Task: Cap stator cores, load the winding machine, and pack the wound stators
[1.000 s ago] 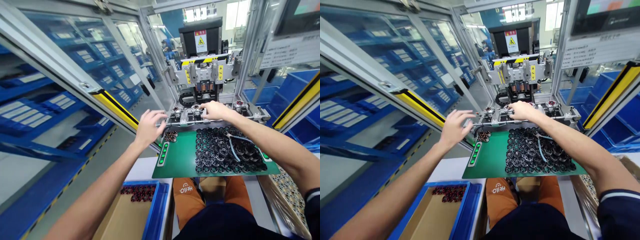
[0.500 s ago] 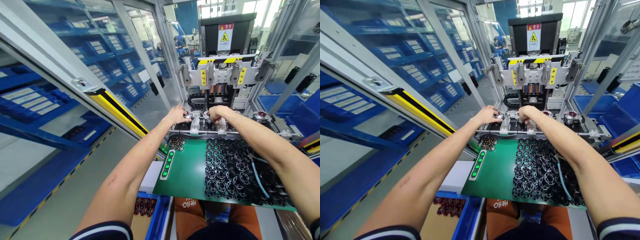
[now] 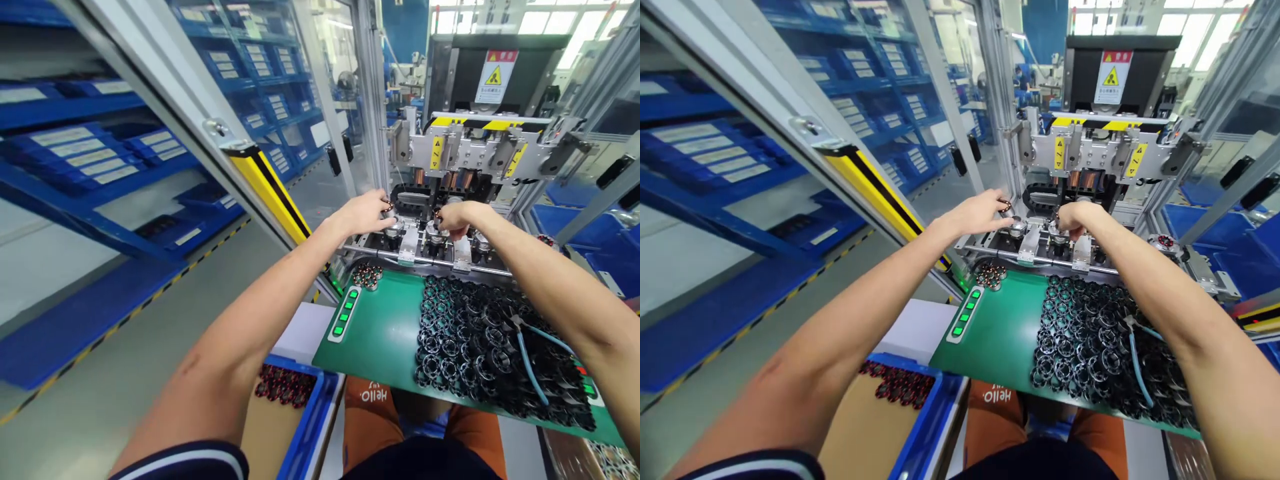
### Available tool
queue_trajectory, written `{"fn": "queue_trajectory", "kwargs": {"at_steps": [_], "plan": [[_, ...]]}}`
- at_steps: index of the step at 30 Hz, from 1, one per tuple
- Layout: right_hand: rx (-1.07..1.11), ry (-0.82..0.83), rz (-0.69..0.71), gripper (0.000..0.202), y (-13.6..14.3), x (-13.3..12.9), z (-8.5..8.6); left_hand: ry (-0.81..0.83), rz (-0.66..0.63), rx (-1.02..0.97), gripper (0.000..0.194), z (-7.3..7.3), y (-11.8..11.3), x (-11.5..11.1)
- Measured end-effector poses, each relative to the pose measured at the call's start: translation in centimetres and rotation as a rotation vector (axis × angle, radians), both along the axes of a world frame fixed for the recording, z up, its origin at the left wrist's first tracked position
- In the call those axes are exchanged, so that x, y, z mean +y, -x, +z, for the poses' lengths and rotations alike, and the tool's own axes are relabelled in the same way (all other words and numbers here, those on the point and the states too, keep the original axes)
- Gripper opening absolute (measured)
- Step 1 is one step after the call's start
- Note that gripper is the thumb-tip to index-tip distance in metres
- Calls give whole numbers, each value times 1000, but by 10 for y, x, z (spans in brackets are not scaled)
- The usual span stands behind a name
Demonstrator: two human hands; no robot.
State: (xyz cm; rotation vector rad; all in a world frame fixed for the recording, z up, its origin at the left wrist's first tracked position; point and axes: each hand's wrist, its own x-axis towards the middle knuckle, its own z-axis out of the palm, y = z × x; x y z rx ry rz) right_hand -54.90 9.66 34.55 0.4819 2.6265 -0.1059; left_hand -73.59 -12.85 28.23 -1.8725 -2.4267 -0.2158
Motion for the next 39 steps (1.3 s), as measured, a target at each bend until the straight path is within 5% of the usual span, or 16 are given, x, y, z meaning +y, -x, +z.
{"fn": "queue_trajectory", "kwargs": {"at_steps": [2, 5, 9, 12, 16, 18, 21, 25, 29, 34, 39], "plan": [[2, -57, 57, 32, -9, -16, 5, 23, -62, -55, 53, -11, -25, -33], [16, -42, 222, 32, -27, -60, -10, 129, -136, -156, 44, -50, -66, -83], [-90, 39, 415, 34, -48, -134, -63, 227, -74, -197, 28, -109, -106, -126], [-144, 37, 467, 46, -53, -172, -101, 224, 24, -181, 15, -133, -120, -137], [-115, 48, 488, 47, -55, -179, -113, 166, 98, -172, 20, -131, -126, -149], [-71, 52, 483, 46, -58, -163, -98, 111, 111, -177, 25, -116, -123, -155], [15, 7, 409, 44, -65, -113, -55, -10, 98, -194, 27, -84, -117, -150], [52, -139, 168, 38, -87, -13, 16, -166, -4, -203, 29, -37, -115, -86], [18, -270, -101, 27, -126, 84, 53, -244, -122, -163, 34, -4, -131, 32], [-9, -252, -306, 35, -175, 145, 24, -231, -168, -67, 38, -2, -160, 168], [33, -184, -374, 37, -191, 166, -15, -140, -186, 11, 33, -26, -171, 233]]}}
